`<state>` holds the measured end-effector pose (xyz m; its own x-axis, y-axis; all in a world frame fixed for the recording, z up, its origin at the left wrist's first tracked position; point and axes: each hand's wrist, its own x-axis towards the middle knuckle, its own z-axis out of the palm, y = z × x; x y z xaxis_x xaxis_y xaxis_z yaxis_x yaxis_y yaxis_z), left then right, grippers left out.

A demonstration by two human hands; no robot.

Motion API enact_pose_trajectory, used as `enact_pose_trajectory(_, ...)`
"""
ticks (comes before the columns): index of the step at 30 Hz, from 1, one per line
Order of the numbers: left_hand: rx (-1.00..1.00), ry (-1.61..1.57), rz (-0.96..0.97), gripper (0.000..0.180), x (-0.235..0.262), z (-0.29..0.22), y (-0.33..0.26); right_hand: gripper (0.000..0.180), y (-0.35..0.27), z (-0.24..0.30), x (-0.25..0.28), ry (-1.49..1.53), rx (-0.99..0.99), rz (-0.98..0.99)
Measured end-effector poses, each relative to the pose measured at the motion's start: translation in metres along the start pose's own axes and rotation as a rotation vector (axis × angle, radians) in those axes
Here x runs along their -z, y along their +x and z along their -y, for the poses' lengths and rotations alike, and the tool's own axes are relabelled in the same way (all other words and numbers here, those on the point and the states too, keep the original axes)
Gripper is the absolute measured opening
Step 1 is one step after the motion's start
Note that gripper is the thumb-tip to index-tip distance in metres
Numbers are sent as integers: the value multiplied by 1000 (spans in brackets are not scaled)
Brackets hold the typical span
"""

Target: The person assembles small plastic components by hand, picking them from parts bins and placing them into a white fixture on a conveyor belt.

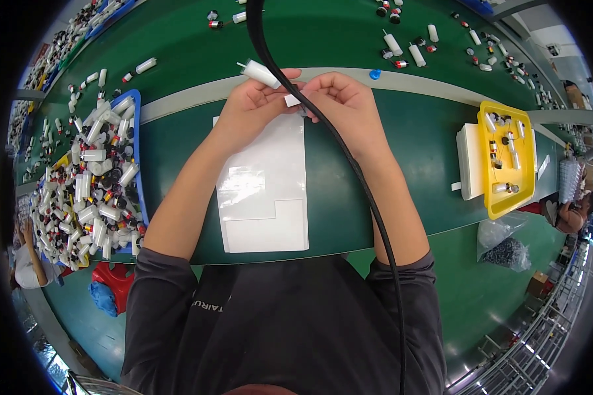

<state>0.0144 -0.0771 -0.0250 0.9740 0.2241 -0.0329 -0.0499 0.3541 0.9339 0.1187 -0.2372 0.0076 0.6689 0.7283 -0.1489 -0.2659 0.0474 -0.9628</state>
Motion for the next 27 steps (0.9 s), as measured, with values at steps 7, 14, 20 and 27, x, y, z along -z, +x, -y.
enact_pose_trajectory(7, 23, 58, -1, 40, -3, -3, -2, 10, 2, -5, 2, -57, -33, 7)
enact_pose_trajectory(14, -8, 221, -2, 39, -1, -11, -10, 9, 3, -13, -3, -86, 32, -66)
enact_pose_trajectory(20, -2, 168, 0, 42, 2, -11, -5, 17, 6, -16, 0, -221, 154, -20)
enact_pose_trajectory(27, 35, -126, 169, 46, -1, -20, -13, 12, 2, -3, 4, 217, -191, 185)
